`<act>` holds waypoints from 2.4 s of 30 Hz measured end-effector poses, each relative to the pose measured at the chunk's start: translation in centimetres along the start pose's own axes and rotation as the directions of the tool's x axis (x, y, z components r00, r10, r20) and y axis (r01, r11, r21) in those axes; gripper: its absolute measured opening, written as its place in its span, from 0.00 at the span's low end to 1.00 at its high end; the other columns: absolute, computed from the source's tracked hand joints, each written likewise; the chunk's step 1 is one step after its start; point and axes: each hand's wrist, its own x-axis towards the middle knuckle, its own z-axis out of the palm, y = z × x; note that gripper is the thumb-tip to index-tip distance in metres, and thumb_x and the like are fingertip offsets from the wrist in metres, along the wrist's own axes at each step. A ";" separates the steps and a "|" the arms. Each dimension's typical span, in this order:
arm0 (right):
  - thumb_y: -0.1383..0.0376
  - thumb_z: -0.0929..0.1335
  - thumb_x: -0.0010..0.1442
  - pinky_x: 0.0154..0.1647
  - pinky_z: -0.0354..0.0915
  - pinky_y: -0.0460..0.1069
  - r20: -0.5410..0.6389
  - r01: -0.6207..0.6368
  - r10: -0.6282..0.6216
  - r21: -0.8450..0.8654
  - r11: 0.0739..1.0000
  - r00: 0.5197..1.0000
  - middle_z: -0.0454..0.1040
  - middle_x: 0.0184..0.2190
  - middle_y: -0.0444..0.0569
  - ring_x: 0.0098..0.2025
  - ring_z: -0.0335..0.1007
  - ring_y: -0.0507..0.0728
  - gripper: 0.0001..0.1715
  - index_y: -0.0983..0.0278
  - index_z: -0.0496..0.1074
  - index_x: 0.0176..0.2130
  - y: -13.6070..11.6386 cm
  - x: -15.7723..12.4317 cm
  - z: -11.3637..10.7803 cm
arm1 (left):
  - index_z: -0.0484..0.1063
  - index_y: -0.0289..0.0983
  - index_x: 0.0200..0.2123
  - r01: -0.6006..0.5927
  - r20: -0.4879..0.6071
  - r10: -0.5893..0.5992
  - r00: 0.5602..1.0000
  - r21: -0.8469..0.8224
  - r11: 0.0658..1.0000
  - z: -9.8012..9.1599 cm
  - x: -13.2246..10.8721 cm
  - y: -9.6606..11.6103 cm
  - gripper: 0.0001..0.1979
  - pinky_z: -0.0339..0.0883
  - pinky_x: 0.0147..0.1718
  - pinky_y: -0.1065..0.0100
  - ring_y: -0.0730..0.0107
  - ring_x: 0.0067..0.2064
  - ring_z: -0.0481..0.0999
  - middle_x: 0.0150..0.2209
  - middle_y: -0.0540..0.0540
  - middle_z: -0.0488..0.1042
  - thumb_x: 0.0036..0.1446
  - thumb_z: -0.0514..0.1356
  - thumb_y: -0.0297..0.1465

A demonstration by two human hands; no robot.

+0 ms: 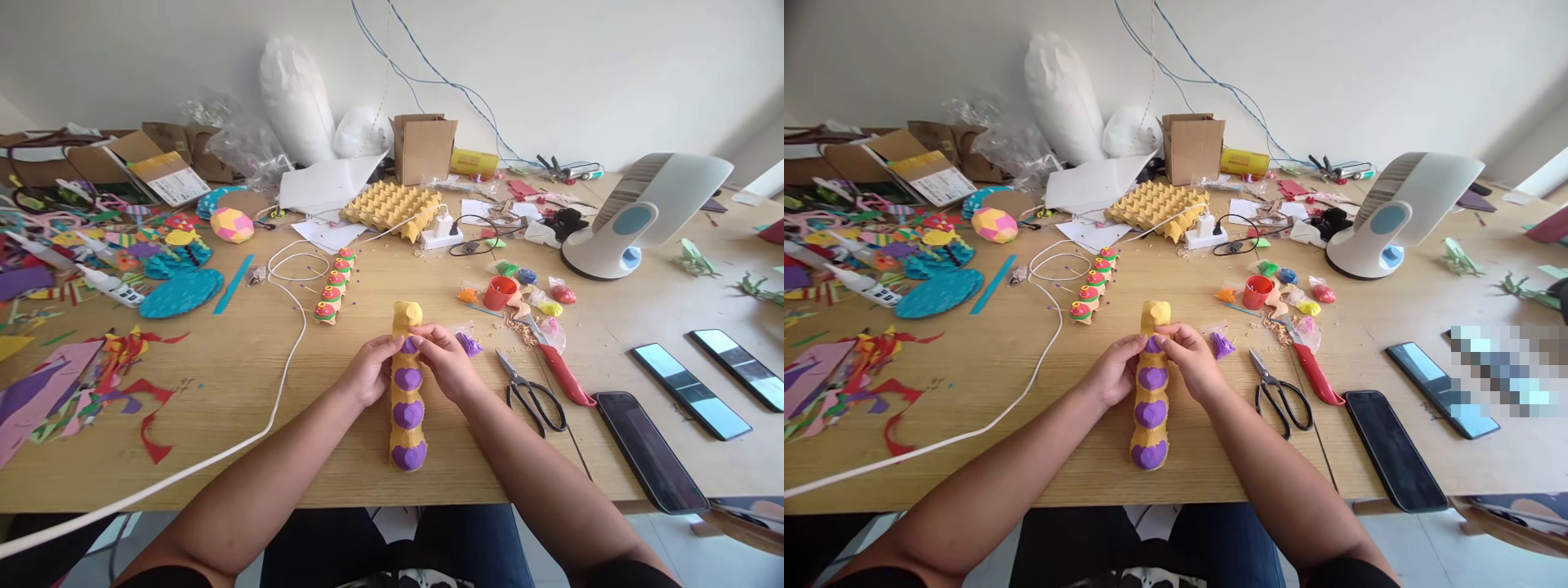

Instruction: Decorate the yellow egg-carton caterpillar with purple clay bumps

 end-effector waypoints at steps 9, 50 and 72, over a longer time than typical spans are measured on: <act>0.57 0.81 0.47 0.35 0.63 0.49 -0.088 -0.004 0.008 0.040 0.999 0.996 0.76 0.29 0.42 0.31 0.69 0.53 0.17 0.60 0.76 0.33 0.1 0.2 -0.1 | 0.79 0.35 0.38 0.035 0.109 -0.039 0.993 0.041 0.999 0.5 -0.2 -0.1 0.18 0.67 0.33 0.69 0.69 0.33 0.76 0.34 0.45 0.79 0.53 0.72 0.43; 0.59 0.80 0.49 0.33 0.61 0.46 -0.005 -0.119 0.123 0.221 0.968 0.992 0.74 0.29 0.40 0.31 0.67 0.51 0.16 0.60 0.75 0.35 0.0 -0.4 0.5 | 0.80 0.34 0.36 0.060 0.038 -0.060 0.998 -0.024 0.998 0.8 -0.5 0.1 0.15 0.69 0.33 0.70 0.69 0.34 0.77 0.35 0.45 0.81 0.51 0.72 0.39; 0.58 0.78 0.49 0.32 0.59 0.47 -0.088 -0.094 0.120 0.261 0.961 0.989 0.70 0.26 0.39 0.30 0.63 0.51 0.16 0.61 0.72 0.31 -0.1 -0.6 1.2 | 0.79 0.34 0.36 0.077 0.063 -0.075 0.995 -0.029 0.997 0.6 -0.1 -0.1 0.15 0.69 0.32 0.70 0.70 0.33 0.77 0.34 0.46 0.80 0.54 0.71 0.41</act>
